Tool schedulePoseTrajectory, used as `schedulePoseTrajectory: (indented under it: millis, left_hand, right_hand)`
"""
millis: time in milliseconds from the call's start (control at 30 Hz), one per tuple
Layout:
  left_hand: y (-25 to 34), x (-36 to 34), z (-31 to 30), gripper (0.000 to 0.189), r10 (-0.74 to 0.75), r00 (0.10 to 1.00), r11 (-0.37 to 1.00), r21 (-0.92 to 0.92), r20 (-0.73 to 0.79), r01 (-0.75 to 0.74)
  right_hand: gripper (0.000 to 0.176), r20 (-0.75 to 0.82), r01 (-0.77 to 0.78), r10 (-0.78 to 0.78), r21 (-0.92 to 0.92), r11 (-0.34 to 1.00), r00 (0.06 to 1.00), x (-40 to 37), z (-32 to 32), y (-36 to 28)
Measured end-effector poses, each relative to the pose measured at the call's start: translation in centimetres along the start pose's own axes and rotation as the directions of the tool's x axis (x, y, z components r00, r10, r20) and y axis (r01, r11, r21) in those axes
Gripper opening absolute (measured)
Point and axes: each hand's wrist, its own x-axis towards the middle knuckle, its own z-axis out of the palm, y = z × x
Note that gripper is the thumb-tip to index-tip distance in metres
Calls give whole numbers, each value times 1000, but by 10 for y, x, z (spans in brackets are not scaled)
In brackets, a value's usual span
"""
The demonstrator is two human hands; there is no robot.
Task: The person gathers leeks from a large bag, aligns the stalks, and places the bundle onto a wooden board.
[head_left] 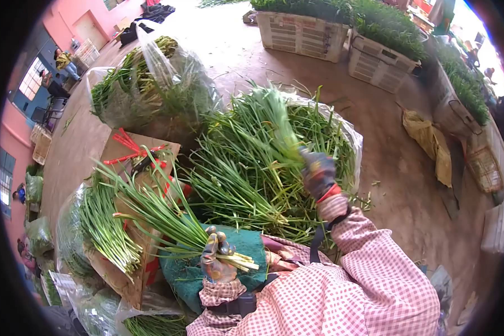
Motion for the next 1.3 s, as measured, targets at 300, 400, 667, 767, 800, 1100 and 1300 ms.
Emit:
schedulePoseTrajectory:
  millis: [300, 400, 667, 767, 800, 1100, 1300]
  left_hand:
    - [-1, -3, -3, 20, -17, 1000, 1000, -5, -5, 17]
    - [1, 0, -1, 18, -25, 999, 1000, 2, -22, 25]
    - [6, -6, 2, 21, 7, 999, 1000, -3, -53, -7]
    - [8, -7, 3, 20, 17, 995, 1000, -18, -95, -19]
    - [8, -6, 3, 19, 10, 994, 1000, -15, -108, -12]
    - [8, -6, 0, 21, -22, 1000, 998, -67, -22, 20]
    - [12, -6, -6, 23, 105, 966, 993, -70, 235, -91]
  right_hand:
    - [51, 486, 252, -367, 286, 925, 793, -65, 16, -96]
    - [49, 214, -44, -85, 535, 844, 973, -39, -35, -55]
    - [62, 582, -128, 99, 8, 992, 807, -26, 87, -63]
    - [37, 490, 114, -201, 202, 973, 848, -44, 94, -98]
    - [35, 361, 253, -332, 249, 935, 871, -57, 91, -109]
    - [32, 291, 238, -396, 454, 859, 871, -43, 7, -74]
    - [18, 158, 22, -132, 558, 830, 979, -52, 8, -52]
